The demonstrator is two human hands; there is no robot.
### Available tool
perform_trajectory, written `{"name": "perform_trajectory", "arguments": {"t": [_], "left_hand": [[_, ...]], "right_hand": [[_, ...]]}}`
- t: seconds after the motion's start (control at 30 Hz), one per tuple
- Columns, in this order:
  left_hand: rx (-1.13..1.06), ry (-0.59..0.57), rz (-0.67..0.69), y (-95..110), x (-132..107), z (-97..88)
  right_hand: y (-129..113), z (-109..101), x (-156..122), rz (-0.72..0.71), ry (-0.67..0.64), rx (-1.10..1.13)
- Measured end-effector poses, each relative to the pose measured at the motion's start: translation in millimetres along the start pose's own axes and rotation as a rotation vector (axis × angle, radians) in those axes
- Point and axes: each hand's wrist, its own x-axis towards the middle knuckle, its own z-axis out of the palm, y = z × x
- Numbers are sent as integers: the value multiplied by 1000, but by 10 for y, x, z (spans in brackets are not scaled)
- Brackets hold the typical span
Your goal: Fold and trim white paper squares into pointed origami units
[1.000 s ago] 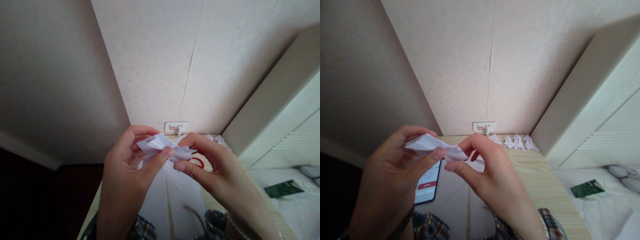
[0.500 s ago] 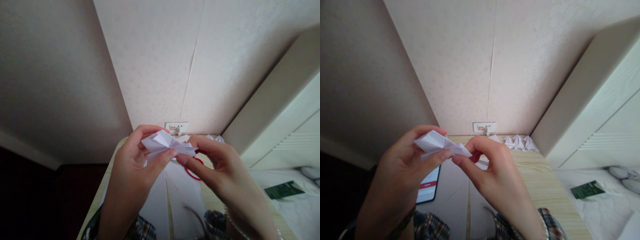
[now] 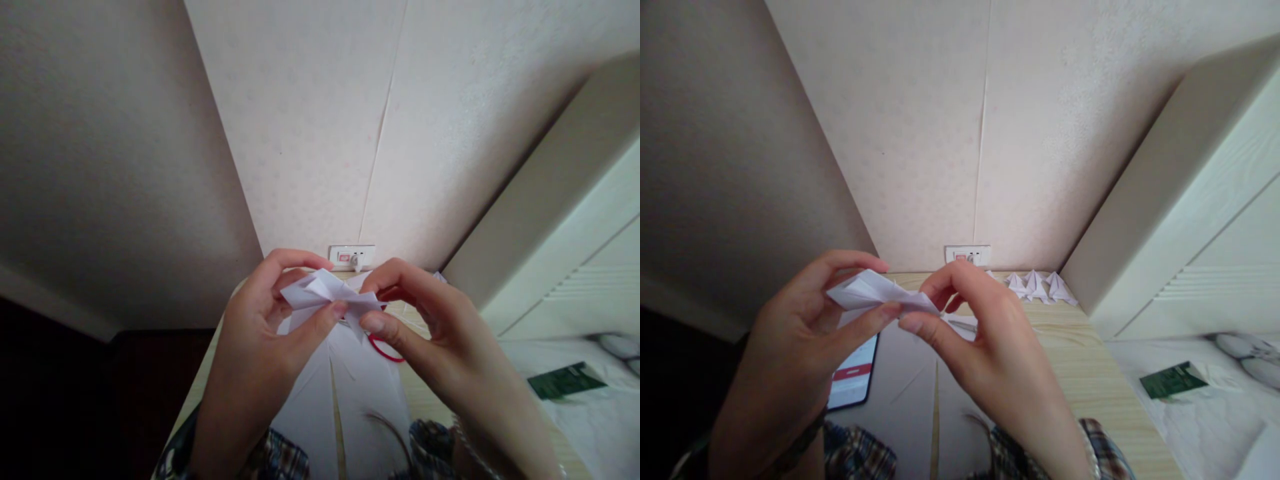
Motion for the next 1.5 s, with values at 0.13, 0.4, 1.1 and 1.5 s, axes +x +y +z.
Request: {"name": "perform_trajectory", "arguments": {"t": [0.13, 0.4, 1.1, 1.5], "left_hand": [[-23, -11, -39, 33, -6, 17], [-72, -34, -66, 79, 1, 46], [-117, 65, -111, 115, -34, 103], [-15, -76, -160, 138, -10, 40]], "right_hand": [[5, 22, -22, 5, 94, 21], [-38, 53, -33, 26, 172, 66], [-19, 23, -2, -18, -11, -71], [-16, 49, 5, -2, 2, -127]]}}
